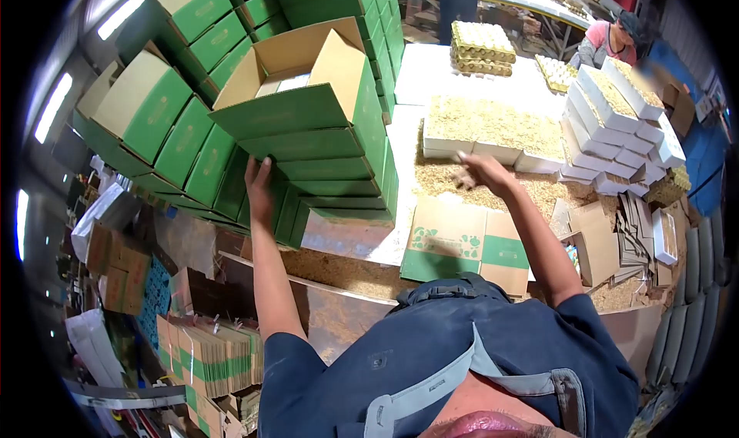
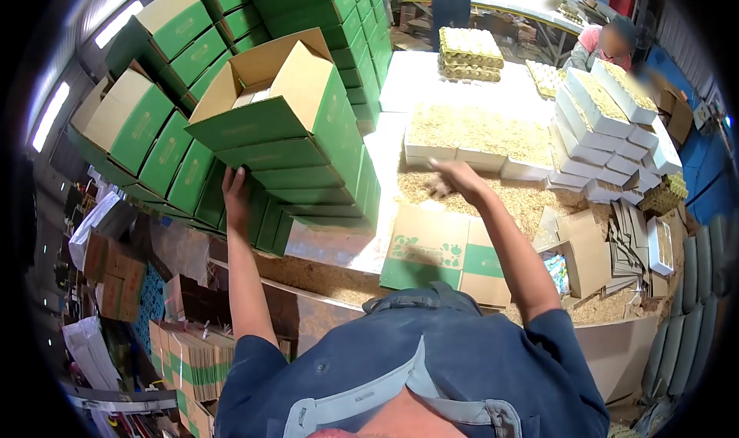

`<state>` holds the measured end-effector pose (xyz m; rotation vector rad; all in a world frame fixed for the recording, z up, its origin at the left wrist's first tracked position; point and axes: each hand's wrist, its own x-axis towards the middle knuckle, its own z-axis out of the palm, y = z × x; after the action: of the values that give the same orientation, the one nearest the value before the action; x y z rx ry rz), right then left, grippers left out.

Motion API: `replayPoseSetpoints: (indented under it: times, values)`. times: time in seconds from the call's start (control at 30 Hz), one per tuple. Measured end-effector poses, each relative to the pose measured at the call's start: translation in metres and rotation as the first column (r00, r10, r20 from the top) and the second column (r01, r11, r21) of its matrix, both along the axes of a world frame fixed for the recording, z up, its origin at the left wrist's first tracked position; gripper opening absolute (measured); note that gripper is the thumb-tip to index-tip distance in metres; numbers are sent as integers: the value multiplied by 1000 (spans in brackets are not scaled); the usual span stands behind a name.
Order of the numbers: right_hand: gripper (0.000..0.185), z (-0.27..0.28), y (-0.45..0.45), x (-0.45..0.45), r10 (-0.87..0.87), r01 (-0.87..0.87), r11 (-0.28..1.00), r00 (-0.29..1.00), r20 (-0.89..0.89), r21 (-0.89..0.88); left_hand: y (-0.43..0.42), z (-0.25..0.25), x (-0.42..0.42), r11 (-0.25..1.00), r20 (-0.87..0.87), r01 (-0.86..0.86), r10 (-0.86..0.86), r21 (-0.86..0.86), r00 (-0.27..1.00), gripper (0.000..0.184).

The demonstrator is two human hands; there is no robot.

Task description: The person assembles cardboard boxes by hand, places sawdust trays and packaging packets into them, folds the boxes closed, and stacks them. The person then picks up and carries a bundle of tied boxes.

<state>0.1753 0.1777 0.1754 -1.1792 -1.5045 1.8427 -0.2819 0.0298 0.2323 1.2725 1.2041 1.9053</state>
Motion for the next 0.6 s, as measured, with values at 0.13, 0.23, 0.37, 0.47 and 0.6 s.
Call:
replayPoseSetpoints:
  times: [0.13,0.23,0.37,0.47,0.6]
  values:
    - [40,-171,-28,119,-408,61,844,719,563,533,-17,-22,23,959,-1,-262,264,111,965,52]
    - [57,-230,-103,166,-521,184,848,468,714,497,-47,-113,53,808,-88,-588,585,-12,806,30]
    - [38,-235,-158,172,-535,205,830,559,634,519,-91,-224,173,661,-491,-528,266,-533,830,25]
    - [50,-242,-160,166,-562,191,815,494,664,547,-87,-280,236,758,-555,-276,-134,-591,821,36]
    - [55,-257,-150,163,-661,146,746,281,696,649,-62,-296,260,691,-657,-301,-330,-657,677,39]
